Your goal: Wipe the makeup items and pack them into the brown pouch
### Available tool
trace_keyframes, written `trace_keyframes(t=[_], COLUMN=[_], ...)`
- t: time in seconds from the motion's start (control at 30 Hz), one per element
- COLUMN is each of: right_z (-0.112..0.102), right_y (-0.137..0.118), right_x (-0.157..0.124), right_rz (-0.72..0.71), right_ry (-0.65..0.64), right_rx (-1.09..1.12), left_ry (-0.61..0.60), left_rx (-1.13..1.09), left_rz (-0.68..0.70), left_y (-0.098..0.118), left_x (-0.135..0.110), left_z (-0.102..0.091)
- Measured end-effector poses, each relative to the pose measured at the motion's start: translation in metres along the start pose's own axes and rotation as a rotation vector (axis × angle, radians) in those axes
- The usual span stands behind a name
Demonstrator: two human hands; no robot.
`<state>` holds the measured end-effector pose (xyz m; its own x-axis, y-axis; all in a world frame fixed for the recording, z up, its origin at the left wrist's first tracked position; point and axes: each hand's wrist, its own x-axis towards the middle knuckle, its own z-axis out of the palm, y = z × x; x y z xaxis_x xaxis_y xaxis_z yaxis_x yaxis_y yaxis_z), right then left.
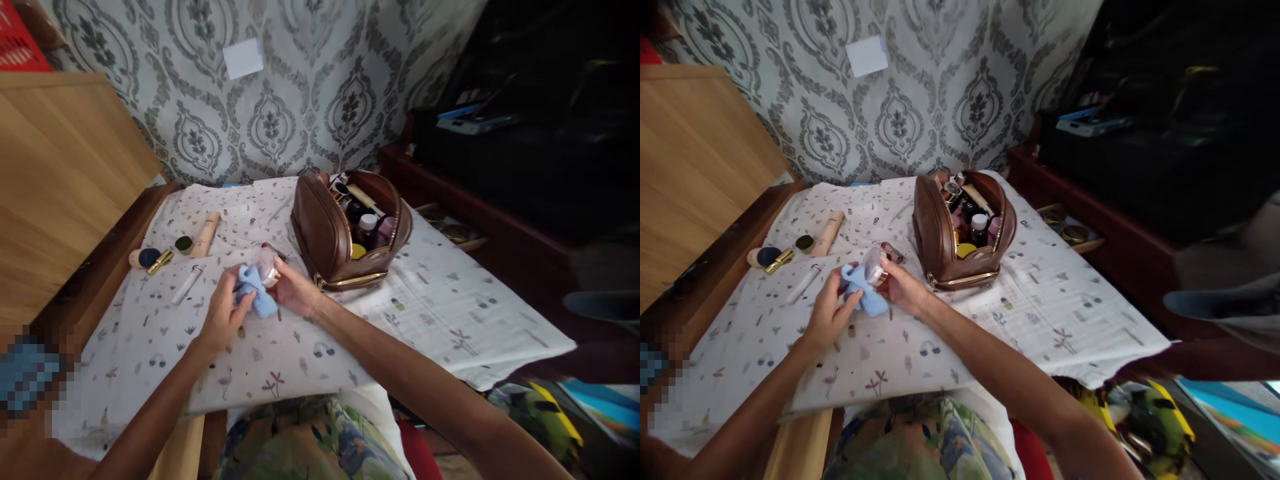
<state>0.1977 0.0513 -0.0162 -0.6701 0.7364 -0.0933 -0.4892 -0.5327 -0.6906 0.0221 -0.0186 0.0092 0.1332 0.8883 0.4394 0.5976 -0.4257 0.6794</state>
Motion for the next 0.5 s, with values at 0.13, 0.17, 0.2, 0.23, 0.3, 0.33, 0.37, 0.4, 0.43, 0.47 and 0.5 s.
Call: trace_keyframes(t=[0.13,0.17,0.2,0.23,0.3,0.33,0.37,0.4,0.43,0.47,0.5], right_z=[0.001,0.002,0.003,0.004,0.008,0.010,0.013,0.015,0.018,0.020,0.022], right_y=[-0.004,-0.006,-0.007,-0.008,-0.010,-0.011,-0.012,-0.013,-0.015,-0.018,-0.021], right_x=[-0.002,-0.003,-0.005,-0.006,-0.010,-0.013,-0.017,-0.021,-0.026,-0.032,-0.039], right_rz=[0.001,-0.010,-0.026,-0.047,-0.096,-0.132,-0.175,-0.227,-0.292,-0.365,-0.438], right_ry=[-0.001,0.004,0.012,0.022,0.057,0.090,0.127,0.160,0.186,0.196,0.187], right_rx=[-0.098,-0.148,-0.210,-0.278,-0.389,-0.429,-0.466,-0.505,-0.557,-0.631,-0.719], left_ry=[-0.036,-0.021,0.000,0.023,0.057,0.070,0.083,0.093,0.095,0.086,0.069], left_rx=[-0.345,-0.413,-0.465,-0.500,-0.540,-0.552,-0.556,-0.552,-0.546,-0.544,-0.549], left_rz=[-0.218,-0.234,-0.241,-0.245,-0.260,-0.272,-0.284,-0.293,-0.298,-0.300,-0.303], left_y=[-0.002,-0.002,-0.003,-0.003,-0.005,-0.005,-0.005,-0.005,-0.004,-0.002,0.001], left_x=[0.000,0.001,0.002,0.002,0.003,0.003,0.003,0.003,0.004,0.004,0.004], left_z=[-0.003,-0.003,-0.003,-0.003,-0.003,-0.003,-0.003,-0.003,-0.003,-0.003,-0.003])
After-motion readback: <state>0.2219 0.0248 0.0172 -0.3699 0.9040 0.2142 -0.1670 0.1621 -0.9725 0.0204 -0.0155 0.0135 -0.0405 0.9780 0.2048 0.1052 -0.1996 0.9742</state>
